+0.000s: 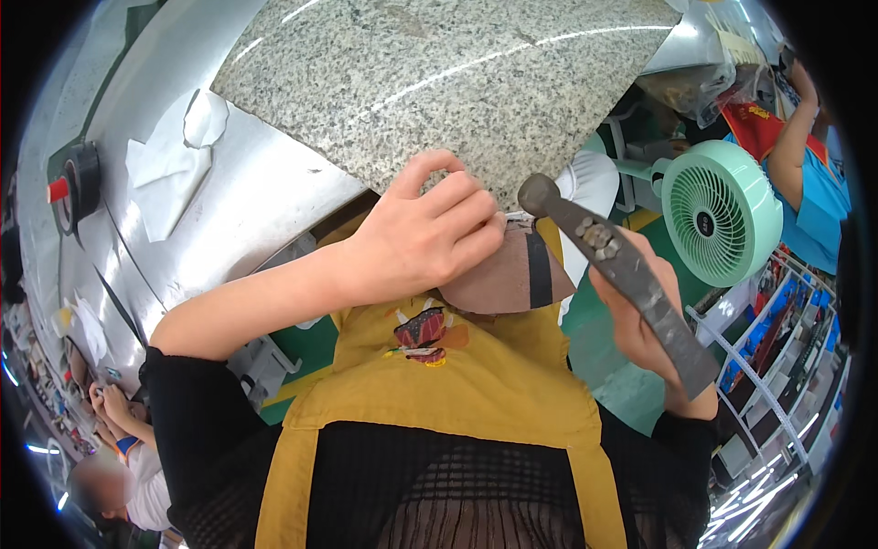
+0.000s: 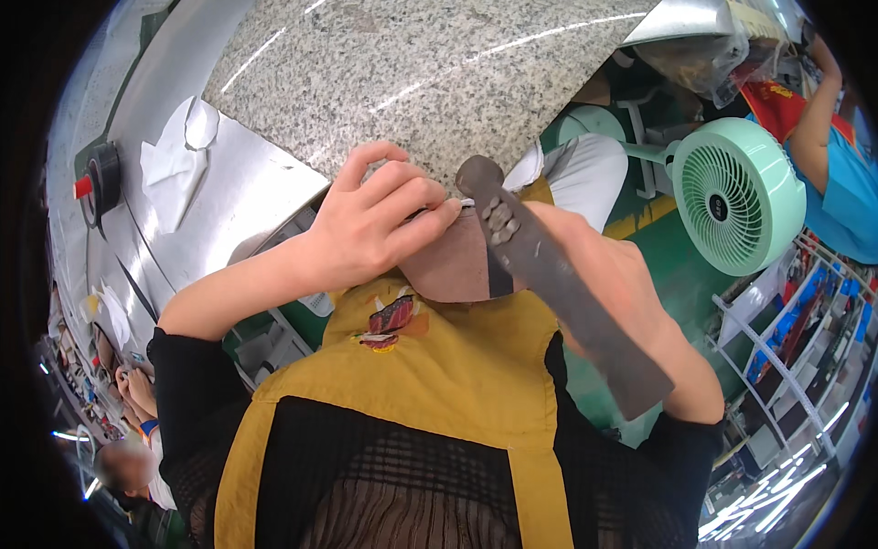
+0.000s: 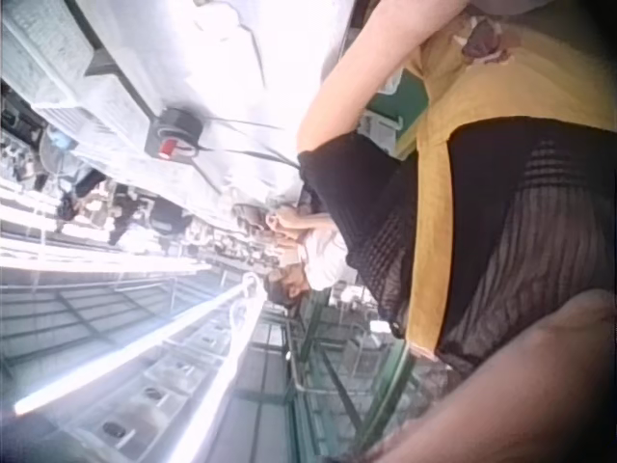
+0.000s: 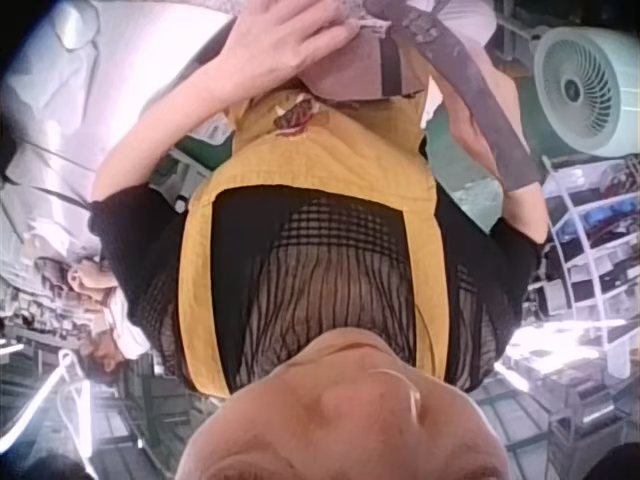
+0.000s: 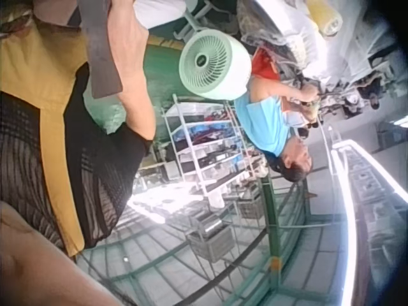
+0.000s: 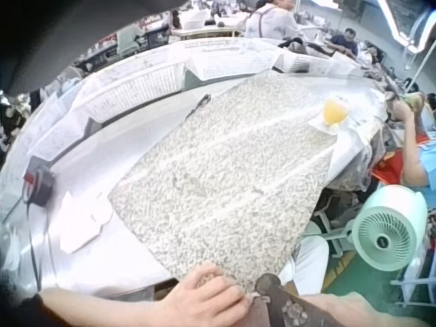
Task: The person uses a hammer to tap a metal tool along the edge of a brown leather handbag to secure the lining. They then apply a yellow liquid from a bottle onto the bag's edge and continue hammering the seam. The task involves repetitive manual assembly steps on a single item.
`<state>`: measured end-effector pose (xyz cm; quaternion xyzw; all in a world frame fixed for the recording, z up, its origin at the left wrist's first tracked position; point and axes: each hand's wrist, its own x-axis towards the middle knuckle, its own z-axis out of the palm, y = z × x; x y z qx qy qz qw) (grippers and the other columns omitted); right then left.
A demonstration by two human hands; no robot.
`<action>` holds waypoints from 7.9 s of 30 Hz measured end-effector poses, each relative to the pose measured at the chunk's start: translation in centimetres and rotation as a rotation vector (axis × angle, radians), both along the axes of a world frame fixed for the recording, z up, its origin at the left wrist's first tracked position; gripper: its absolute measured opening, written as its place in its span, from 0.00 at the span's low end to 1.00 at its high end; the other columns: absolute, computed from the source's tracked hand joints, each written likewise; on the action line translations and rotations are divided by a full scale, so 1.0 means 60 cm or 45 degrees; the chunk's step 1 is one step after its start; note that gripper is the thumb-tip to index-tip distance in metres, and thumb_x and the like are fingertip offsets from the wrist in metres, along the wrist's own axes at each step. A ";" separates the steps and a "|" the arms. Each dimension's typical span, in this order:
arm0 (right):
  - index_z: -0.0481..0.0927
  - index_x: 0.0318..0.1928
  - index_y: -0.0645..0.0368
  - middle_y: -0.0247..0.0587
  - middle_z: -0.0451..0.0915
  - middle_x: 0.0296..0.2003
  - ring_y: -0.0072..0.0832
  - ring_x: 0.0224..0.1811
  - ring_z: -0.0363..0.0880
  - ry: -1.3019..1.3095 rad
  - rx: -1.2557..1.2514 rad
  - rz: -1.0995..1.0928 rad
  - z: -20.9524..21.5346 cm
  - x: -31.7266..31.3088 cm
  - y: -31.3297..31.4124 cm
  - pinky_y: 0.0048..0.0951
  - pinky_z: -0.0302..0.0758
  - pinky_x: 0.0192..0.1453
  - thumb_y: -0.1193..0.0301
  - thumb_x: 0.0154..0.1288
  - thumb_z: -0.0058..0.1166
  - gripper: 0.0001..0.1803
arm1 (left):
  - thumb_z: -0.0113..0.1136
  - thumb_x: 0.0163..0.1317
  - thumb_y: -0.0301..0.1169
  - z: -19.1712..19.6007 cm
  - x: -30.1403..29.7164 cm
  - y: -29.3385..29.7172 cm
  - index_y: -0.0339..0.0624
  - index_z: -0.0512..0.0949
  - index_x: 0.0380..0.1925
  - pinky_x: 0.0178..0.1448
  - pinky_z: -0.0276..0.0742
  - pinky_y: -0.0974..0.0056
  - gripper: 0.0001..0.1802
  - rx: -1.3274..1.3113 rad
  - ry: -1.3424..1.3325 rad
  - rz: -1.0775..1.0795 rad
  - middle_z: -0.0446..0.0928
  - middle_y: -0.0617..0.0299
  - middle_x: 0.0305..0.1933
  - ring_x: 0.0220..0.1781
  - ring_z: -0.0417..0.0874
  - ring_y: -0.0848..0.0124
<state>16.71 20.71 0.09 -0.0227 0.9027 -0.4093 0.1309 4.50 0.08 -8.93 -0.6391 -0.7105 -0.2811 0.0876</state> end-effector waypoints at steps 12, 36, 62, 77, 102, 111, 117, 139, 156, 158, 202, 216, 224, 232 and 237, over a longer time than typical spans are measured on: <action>0.67 0.55 0.62 0.49 0.77 0.40 0.47 0.39 0.79 -0.220 0.086 0.126 0.001 -0.016 -0.008 0.39 0.75 0.38 0.77 0.55 0.50 0.24 | 0.59 0.41 0.28 0.003 -0.002 -0.005 0.44 0.78 0.33 0.56 0.64 0.55 0.14 -0.044 -0.181 0.067 0.72 0.66 0.32 0.40 0.72 0.69; 0.67 0.55 0.59 0.50 0.79 0.38 0.46 0.38 0.80 -0.293 0.064 0.165 0.011 -0.030 -0.019 0.39 0.76 0.38 0.73 0.60 0.51 0.22 | 0.58 0.45 0.27 0.007 -0.012 -0.032 0.47 0.78 0.34 0.60 0.62 0.53 0.13 -0.120 -0.406 0.069 0.72 0.67 0.34 0.42 0.72 0.68; 0.67 0.57 0.61 0.51 0.79 0.39 0.47 0.39 0.80 -0.319 0.087 0.169 0.007 -0.027 -0.022 0.38 0.76 0.39 0.72 0.61 0.51 0.23 | 0.59 0.42 0.27 -0.001 0.004 -0.052 0.47 0.77 0.33 0.60 0.67 0.52 0.14 -0.013 -0.145 0.066 0.71 0.68 0.33 0.41 0.73 0.68; 0.67 0.55 0.60 0.49 0.79 0.39 0.47 0.37 0.80 -0.242 0.150 0.279 0.003 -0.035 -0.043 0.38 0.76 0.38 0.72 0.62 0.51 0.21 | 0.58 0.44 0.26 -0.005 0.013 -0.054 0.45 0.76 0.33 0.59 0.67 0.52 0.12 0.011 -0.005 0.078 0.71 0.67 0.34 0.42 0.73 0.68; 0.66 0.58 0.59 0.49 0.78 0.39 0.45 0.38 0.80 -0.218 0.055 0.234 -0.006 -0.025 -0.057 0.36 0.76 0.39 0.75 0.58 0.52 0.26 | 0.61 0.43 0.29 -0.005 0.012 -0.066 0.47 0.76 0.29 0.58 0.66 0.55 0.10 -0.031 -0.203 0.141 0.71 0.67 0.33 0.43 0.72 0.67; 0.71 0.46 0.66 0.37 0.69 0.27 0.23 0.27 0.67 -0.372 -0.359 -0.221 0.002 -0.004 -0.024 0.23 0.67 0.33 0.75 0.69 0.44 0.09 | 0.64 0.49 0.30 0.028 0.008 -0.042 0.47 0.75 0.28 0.54 0.63 0.58 0.08 -0.232 -0.615 0.155 0.71 0.66 0.32 0.43 0.71 0.65; 0.71 0.49 0.65 0.48 0.77 0.35 0.41 0.34 0.80 -0.025 -0.089 -0.140 -0.011 0.021 -0.021 0.30 0.75 0.38 0.78 0.65 0.48 0.13 | 0.63 0.50 0.29 0.005 0.012 0.003 0.48 0.76 0.29 0.53 0.64 0.59 0.06 -0.098 -0.381 0.188 0.72 0.67 0.32 0.43 0.71 0.65; 0.67 0.54 0.63 0.50 0.78 0.41 0.45 0.38 0.80 -0.113 0.197 0.215 -0.002 -0.007 -0.032 0.38 0.76 0.38 0.75 0.59 0.53 0.22 | 0.60 0.40 0.27 -0.001 -0.006 -0.021 0.46 0.77 0.31 0.57 0.68 0.54 0.13 -0.005 -0.111 -0.002 0.71 0.67 0.32 0.40 0.73 0.69; 0.71 0.48 0.64 0.52 0.74 0.29 0.48 0.29 0.73 -0.161 -0.190 -0.007 0.019 -0.030 -0.022 0.34 0.70 0.34 0.78 0.62 0.47 0.13 | 0.58 0.39 0.28 -0.014 -0.013 -0.035 0.46 0.77 0.31 0.59 0.68 0.52 0.14 0.059 0.021 -0.088 0.71 0.68 0.32 0.40 0.73 0.69; 0.69 0.51 0.63 0.53 0.75 0.32 0.51 0.32 0.75 -0.136 -0.143 0.040 0.019 -0.032 -0.024 0.36 0.72 0.35 0.78 0.60 0.49 0.17 | 0.59 0.40 0.28 -0.009 -0.016 -0.034 0.47 0.77 0.32 0.60 0.67 0.52 0.14 0.051 0.056 -0.101 0.71 0.68 0.32 0.40 0.73 0.69; 0.69 0.51 0.62 0.51 0.75 0.31 0.49 0.30 0.75 -0.280 -0.155 0.076 0.008 -0.036 -0.045 0.33 0.72 0.34 0.79 0.60 0.49 0.17 | 0.60 0.44 0.29 -0.011 -0.032 -0.058 0.47 0.77 0.30 0.58 0.68 0.54 0.10 0.043 -0.112 -0.151 0.72 0.69 0.33 0.40 0.72 0.69; 0.70 0.53 0.65 0.46 0.75 0.35 0.35 0.35 0.75 -0.125 -0.289 -0.143 -0.016 0.001 -0.042 0.29 0.72 0.42 0.76 0.68 0.45 0.14 | 0.63 0.51 0.30 0.033 -0.020 -0.042 0.46 0.76 0.31 0.55 0.66 0.58 0.08 -0.336 -0.417 -0.007 0.72 0.65 0.31 0.45 0.72 0.65; 0.71 0.53 0.66 0.46 0.77 0.38 0.37 0.38 0.77 -0.198 -0.317 -0.367 -0.012 0.034 0.001 0.27 0.72 0.42 0.76 0.68 0.44 0.15 | 0.63 0.55 0.31 0.034 0.008 0.003 0.43 0.75 0.31 0.34 0.74 0.62 0.07 -0.326 -0.882 0.130 0.72 0.61 0.31 0.30 0.76 0.62; 0.70 0.45 0.66 0.46 0.68 0.27 0.36 0.23 0.64 -0.034 -0.123 -0.133 -0.013 0.009 -0.023 0.30 0.65 0.30 0.76 0.66 0.43 0.09 | 0.60 0.51 0.26 0.024 0.017 -0.019 0.44 0.77 0.34 0.33 0.74 0.63 0.08 -0.244 -0.545 0.177 0.72 0.64 0.32 0.32 0.76 0.65; 0.69 0.49 0.65 0.49 0.69 0.29 0.42 0.26 0.67 -0.036 -0.160 -0.126 -0.001 0.009 -0.022 0.31 0.68 0.32 0.77 0.65 0.45 0.12 | 0.58 0.41 0.25 0.010 0.019 -0.027 0.41 0.76 0.34 0.31 0.73 0.66 0.15 -0.063 -0.179 0.059 0.70 0.64 0.32 0.31 0.74 0.69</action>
